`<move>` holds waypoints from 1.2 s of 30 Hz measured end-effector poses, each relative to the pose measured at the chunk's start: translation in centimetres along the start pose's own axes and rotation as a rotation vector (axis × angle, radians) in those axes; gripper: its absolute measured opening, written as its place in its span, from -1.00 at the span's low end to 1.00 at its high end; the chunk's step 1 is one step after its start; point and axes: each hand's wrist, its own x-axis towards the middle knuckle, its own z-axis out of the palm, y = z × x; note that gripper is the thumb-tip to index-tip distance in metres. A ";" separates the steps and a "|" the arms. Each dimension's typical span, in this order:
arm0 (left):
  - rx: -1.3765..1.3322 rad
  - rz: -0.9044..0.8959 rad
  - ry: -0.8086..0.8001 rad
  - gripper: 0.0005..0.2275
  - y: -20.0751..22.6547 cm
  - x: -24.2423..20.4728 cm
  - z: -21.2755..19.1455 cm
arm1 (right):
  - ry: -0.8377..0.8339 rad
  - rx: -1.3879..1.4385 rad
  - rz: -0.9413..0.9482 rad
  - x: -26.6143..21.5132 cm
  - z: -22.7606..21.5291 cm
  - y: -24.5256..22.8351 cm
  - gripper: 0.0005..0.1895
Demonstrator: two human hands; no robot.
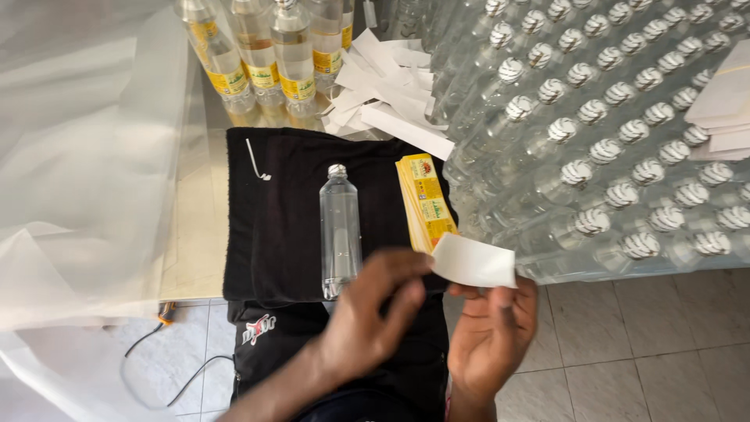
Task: The person repeatedly picks up clear plastic bottles, applies yellow labels to them, and places the labeled bottles into a stack. They also handle white paper strips, peeling them and setting them aside.
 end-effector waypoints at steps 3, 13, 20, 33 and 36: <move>-0.036 -0.026 -0.043 -0.55 0.4 -2.7 -0.3 | -0.343 -0.021 0.000 -1.9 2.1 0.7 -0.72; -0.729 -0.457 0.697 -0.68 -2.9 -4.4 -3.8 | -0.732 -0.501 0.216 -4.1 3.8 0.1 -0.73; -0.731 -0.597 0.737 -0.66 -3.1 -4.8 -3.0 | -0.498 -0.177 0.575 -1.5 1.9 6.0 -0.10; -0.471 -0.666 0.810 -0.83 -5.8 -4.9 -4.0 | -0.261 -0.281 0.416 -0.6 3.6 7.2 -0.74; -0.400 -0.675 0.804 -0.86 -4.2 -3.8 -4.4 | -0.294 -0.325 0.404 -0.6 2.6 8.0 -0.78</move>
